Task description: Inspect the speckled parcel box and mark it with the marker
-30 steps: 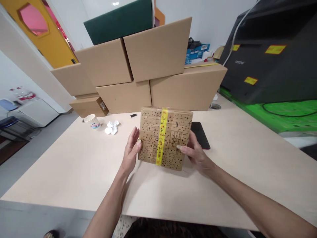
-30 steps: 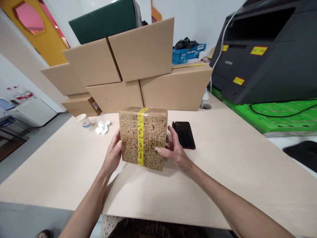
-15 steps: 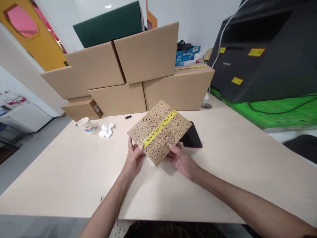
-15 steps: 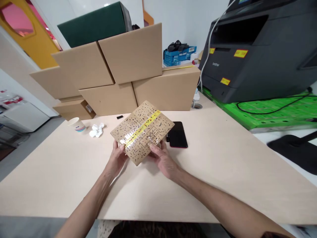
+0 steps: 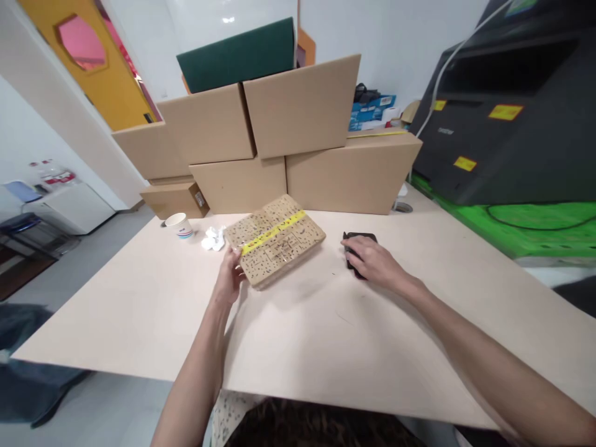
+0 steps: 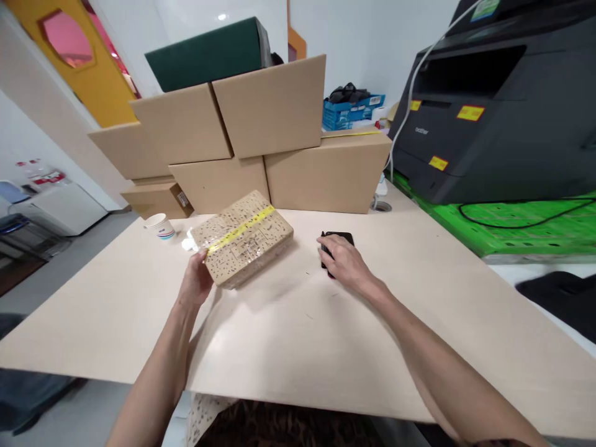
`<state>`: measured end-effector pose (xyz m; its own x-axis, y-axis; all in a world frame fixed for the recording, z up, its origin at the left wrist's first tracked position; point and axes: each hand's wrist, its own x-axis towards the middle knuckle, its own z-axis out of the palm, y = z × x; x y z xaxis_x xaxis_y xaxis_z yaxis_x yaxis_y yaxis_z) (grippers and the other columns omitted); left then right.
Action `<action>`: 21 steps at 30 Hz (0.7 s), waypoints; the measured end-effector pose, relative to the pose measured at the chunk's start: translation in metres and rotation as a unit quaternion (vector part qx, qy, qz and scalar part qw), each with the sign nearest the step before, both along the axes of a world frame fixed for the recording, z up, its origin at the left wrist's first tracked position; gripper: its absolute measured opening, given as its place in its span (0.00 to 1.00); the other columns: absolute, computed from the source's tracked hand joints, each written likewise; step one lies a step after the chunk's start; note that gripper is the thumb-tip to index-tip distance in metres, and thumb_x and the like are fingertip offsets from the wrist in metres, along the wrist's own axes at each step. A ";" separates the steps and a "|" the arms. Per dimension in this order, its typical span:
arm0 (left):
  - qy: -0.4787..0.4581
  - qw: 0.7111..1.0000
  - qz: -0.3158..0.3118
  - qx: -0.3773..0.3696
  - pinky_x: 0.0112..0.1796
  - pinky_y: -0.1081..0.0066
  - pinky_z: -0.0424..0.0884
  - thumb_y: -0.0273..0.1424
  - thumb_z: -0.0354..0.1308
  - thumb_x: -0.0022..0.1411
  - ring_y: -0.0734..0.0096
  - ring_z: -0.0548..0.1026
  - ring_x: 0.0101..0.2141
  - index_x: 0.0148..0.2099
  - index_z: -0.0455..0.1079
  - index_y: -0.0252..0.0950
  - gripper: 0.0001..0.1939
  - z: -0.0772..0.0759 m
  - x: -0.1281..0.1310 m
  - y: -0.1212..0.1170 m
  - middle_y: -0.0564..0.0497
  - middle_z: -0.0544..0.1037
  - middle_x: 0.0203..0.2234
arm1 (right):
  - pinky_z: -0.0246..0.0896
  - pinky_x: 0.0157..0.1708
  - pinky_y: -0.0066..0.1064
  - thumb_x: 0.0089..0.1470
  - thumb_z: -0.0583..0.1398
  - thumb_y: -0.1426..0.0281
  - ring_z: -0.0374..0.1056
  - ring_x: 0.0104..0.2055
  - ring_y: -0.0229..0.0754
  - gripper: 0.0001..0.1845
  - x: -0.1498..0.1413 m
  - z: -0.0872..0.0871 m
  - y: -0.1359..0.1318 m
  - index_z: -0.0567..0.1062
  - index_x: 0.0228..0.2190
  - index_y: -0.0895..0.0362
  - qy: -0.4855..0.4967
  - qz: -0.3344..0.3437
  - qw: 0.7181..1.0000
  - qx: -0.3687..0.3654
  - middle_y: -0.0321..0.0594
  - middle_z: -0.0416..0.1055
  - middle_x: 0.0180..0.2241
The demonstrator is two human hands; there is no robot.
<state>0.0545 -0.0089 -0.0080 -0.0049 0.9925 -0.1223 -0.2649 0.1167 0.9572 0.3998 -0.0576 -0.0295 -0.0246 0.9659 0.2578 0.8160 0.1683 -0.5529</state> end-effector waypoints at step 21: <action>0.111 0.982 -0.104 -0.112 0.25 0.70 0.73 0.60 0.66 0.50 0.65 0.76 0.29 0.50 0.73 0.41 0.35 -0.007 -0.016 0.010 0.47 0.75 0.36 | 0.68 0.40 0.39 0.60 0.51 0.84 0.78 0.45 0.55 0.19 -0.012 0.004 0.056 0.81 0.38 0.64 -0.430 0.203 0.875 -0.094 0.60 0.80 0.41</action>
